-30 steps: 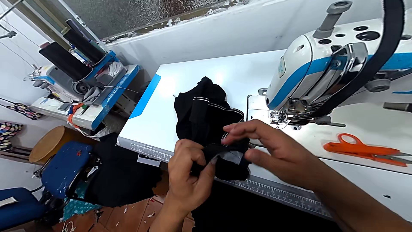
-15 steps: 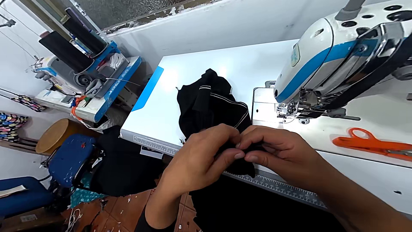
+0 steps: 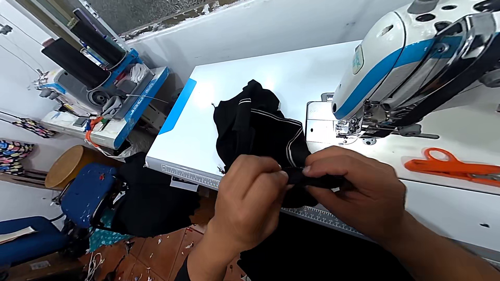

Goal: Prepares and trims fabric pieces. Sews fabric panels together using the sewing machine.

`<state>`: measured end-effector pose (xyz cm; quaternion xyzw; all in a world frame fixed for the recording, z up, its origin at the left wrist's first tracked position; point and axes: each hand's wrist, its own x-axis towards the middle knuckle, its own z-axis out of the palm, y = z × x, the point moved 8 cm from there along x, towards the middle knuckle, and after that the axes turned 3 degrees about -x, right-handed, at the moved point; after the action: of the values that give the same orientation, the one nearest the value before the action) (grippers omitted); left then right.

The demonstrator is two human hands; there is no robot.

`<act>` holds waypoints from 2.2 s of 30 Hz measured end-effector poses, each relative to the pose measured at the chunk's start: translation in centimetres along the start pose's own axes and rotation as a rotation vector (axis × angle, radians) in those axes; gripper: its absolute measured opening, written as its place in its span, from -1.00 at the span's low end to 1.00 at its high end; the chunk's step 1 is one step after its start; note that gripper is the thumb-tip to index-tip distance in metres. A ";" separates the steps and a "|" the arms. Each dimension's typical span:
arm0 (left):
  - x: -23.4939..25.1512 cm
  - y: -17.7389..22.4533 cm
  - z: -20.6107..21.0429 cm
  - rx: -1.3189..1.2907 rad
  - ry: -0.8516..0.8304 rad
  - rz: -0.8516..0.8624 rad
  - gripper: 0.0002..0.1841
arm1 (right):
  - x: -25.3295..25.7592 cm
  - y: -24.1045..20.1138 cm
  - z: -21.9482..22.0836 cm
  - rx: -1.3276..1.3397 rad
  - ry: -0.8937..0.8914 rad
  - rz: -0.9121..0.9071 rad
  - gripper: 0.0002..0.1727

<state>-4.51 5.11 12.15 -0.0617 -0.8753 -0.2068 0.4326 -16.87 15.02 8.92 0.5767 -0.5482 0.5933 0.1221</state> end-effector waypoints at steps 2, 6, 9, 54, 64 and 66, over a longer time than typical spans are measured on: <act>-0.8 1.3 0.5 0.130 0.085 0.073 -0.97 | -0.4 -0.6 -0.5 -0.143 0.136 -0.092 -0.87; -1.6 3.3 1.2 0.242 0.145 0.180 -0.99 | -0.9 -0.8 -0.7 -0.127 0.263 -0.112 -0.85; -1.8 3.1 1.7 0.268 0.144 0.202 -0.98 | -0.8 -0.5 -0.4 -0.102 0.290 -0.060 -0.86; 0.2 0.1 1.9 0.246 0.096 0.079 -0.86 | 1.4 0.9 1.3 -0.234 -0.211 0.393 -0.73; 0.5 -2.3 1.2 -0.135 0.172 -0.207 -0.87 | 1.0 1.8 1.9 0.147 -0.203 0.519 -0.54; 0.5 -2.5 1.2 -0.157 0.149 -0.222 -0.89 | 1.5 1.5 1.4 0.119 -0.191 0.446 -0.57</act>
<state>-6.44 3.30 11.06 0.0172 -0.8235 -0.3250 0.4647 -17.75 12.66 9.04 0.5009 -0.6351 0.5797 -0.0984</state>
